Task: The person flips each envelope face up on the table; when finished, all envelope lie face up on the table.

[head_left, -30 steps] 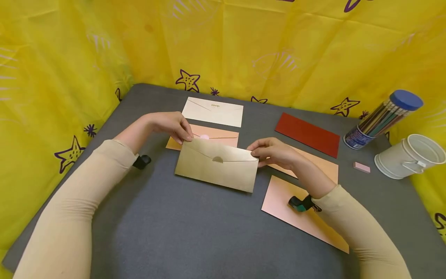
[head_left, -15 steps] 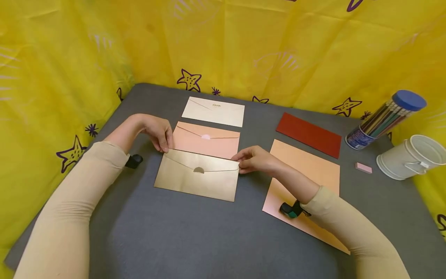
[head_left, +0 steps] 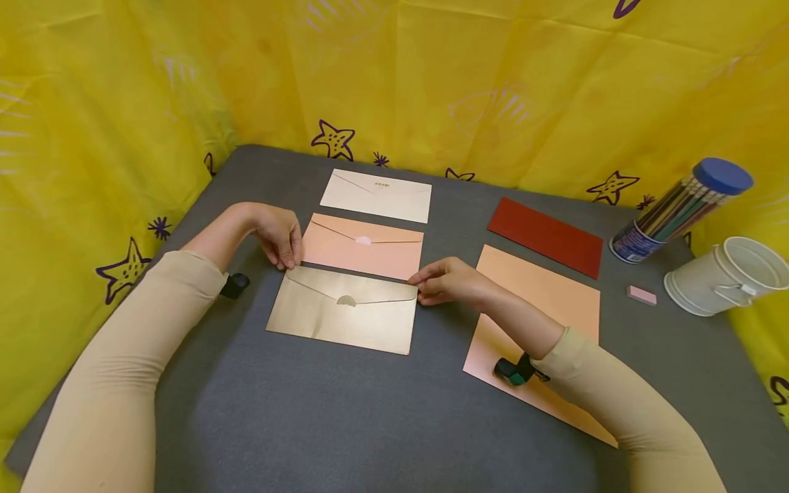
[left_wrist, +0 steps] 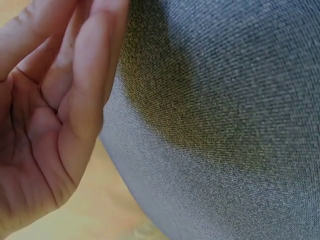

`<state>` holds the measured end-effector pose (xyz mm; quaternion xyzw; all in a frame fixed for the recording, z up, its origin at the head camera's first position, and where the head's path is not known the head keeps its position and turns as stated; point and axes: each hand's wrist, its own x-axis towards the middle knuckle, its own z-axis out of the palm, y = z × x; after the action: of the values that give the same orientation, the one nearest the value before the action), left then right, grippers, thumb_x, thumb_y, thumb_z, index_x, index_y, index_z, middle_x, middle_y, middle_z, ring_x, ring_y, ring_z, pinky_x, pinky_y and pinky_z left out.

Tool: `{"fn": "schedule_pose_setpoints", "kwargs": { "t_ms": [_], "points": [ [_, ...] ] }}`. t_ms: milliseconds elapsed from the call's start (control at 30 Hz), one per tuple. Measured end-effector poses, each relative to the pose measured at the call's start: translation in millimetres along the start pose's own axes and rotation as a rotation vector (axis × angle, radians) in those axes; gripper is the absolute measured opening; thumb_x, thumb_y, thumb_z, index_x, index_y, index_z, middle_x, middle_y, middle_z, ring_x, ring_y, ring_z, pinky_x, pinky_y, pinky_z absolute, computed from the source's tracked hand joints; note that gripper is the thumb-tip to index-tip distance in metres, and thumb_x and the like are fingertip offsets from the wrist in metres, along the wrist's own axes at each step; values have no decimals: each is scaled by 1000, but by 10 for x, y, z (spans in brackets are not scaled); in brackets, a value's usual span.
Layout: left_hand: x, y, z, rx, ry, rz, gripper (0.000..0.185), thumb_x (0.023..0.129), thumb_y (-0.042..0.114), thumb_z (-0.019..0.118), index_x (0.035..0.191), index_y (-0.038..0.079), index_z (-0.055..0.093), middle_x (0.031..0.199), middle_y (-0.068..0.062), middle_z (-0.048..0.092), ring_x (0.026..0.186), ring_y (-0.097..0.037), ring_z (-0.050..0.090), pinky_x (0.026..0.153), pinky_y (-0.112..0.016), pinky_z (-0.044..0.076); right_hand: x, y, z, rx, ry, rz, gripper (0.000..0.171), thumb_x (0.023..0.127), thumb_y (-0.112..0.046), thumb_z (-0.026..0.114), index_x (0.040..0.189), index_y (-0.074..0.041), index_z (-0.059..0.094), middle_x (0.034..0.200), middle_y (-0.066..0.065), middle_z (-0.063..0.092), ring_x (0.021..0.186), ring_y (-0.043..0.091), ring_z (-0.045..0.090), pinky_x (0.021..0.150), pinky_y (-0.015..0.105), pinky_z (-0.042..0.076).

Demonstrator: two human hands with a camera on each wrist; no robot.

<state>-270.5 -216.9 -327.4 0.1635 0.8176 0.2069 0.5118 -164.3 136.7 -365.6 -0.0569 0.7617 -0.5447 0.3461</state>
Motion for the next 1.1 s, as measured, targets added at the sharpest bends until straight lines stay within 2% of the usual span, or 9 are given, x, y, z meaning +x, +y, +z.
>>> {"fn": "schedule_pose_setpoints", "kwargs": {
  "t_ms": [267, 467, 633, 733, 867, 1100],
  "points": [
    [13, -4, -6, -31, -7, 15, 18, 85, 3, 74, 100, -6, 73, 76, 5, 72, 69, -7, 70, 66, -19, 59, 17, 19, -11, 19, -9, 12, 34, 95, 1, 53, 127, 11, 59, 100, 9, 67, 79, 7, 67, 77, 22, 61],
    [7, -18, 0, -66, 23, 21, 18, 85, -1, 72, 101, -9, 72, 78, 2, 73, 70, -7, 70, 68, -20, 60, 12, 27, -18, 29, -15, 17, 35, 94, 1, 52, 127, 11, 58, 103, 11, 65, 79, 8, 67, 76, 21, 61],
    [-4, -19, 1, -71, 56, 40, 21, 85, 1, 73, 103, -10, 72, 78, 3, 74, 71, -6, 69, 69, -20, 60, -4, 17, -24, 33, -22, 10, 36, 94, 0, 51, 127, 12, 57, 110, 15, 63, 83, 9, 68, 79, 22, 61],
    [-10, 0, 1, -64, 76, 52, 22, 86, 3, 72, 105, -9, 71, 79, 4, 73, 71, -6, 69, 70, -19, 60, -16, 8, -34, 28, -25, 4, 36, 95, -2, 50, 128, 12, 56, 121, 20, 60, 85, 9, 68, 81, 23, 61],
    [-3, 69, 20, -32, 127, 101, 21, 87, 7, 72, 103, -7, 72, 79, 3, 72, 73, -7, 66, 71, -20, 59, -49, -11, -67, 16, -20, -7, 38, 96, -3, 51, 131, 11, 55, 135, 25, 54, 88, 11, 69, 84, 26, 61],
    [121, 299, 87, 29, 257, 202, 18, 91, 10, 66, 102, -3, 70, 89, -5, 70, 80, -11, 63, 81, -26, 59, -89, -38, -211, -11, 38, -19, 36, 100, -9, 48, 131, 8, 56, 136, 26, 56, 97, 16, 67, 90, 30, 60]
  ]
}}
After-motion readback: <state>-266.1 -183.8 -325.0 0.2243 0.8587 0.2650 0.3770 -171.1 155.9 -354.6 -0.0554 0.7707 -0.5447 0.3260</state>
